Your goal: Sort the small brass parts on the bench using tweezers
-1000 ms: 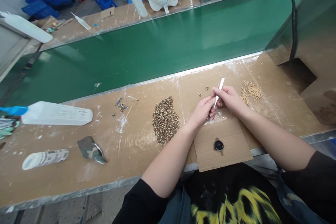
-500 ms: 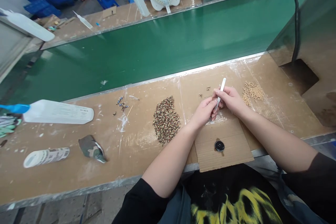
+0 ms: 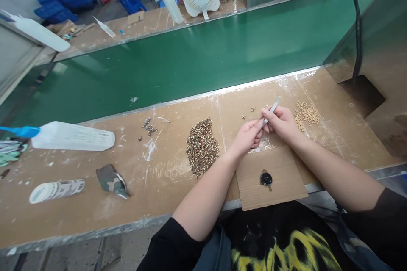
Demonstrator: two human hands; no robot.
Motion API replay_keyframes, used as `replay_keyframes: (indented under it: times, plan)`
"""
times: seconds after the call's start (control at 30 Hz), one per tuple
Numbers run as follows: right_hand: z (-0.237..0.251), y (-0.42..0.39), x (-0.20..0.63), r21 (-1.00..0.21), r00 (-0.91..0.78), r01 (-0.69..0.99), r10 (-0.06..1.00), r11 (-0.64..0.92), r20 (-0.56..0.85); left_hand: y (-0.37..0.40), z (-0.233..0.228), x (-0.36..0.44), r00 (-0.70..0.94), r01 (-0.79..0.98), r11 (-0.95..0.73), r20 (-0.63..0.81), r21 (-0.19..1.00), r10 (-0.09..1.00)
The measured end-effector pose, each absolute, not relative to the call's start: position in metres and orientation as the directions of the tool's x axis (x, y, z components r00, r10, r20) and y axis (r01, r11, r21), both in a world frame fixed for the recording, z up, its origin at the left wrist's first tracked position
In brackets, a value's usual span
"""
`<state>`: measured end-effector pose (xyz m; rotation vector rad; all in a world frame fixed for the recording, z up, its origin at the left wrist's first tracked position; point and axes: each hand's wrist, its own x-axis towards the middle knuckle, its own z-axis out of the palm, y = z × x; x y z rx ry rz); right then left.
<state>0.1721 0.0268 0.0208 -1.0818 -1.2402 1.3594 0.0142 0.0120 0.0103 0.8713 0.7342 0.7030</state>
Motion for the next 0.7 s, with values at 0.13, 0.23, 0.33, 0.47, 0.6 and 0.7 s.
replay_keyframes:
  times: [0.13, 0.23, 0.33, 0.47, 0.6, 0.7]
  plan:
    - [0.023, 0.026, 0.176, -0.999, -0.097, -0.022, 0.994, 0.048, 0.050, 0.014, 0.007, 0.014, 0.536, -0.265, 0.425, -0.234, 0.866, 0.811]
    - [0.024, 0.025, 0.178, -0.993, -0.045, -0.001, 0.992, 0.114, 0.114, 0.016, 0.004, 0.014, 0.507, -0.312, 0.387, -0.192, 0.868, 0.840]
    - [0.023, 0.029, 0.184, -0.983, 0.007, -0.044, 0.984, 0.179, 0.179, 0.017, 0.002, 0.014, 0.505, -0.336, 0.384, -0.180, 0.860, 0.844]
    - [0.022, 0.047, 0.200, -0.941, 0.294, -0.163, 0.925, 0.295, 0.239, 0.016, 0.001, 0.011, 0.474, -0.396, 0.371, -0.158, 0.840, 0.866]
    - [0.021, 0.057, 0.207, -0.928, 0.368, -0.197, 0.901, 0.316, 0.229, 0.022, 0.007, 0.005, 0.329, -0.643, 0.341, -0.154, 0.686, 0.932]
    - [0.021, 0.048, 0.200, -0.940, 0.290, -0.157, 0.924, 0.301, 0.248, 0.029, 0.017, 0.000, 0.240, -0.783, 0.339, -0.250, 0.521, 0.938]
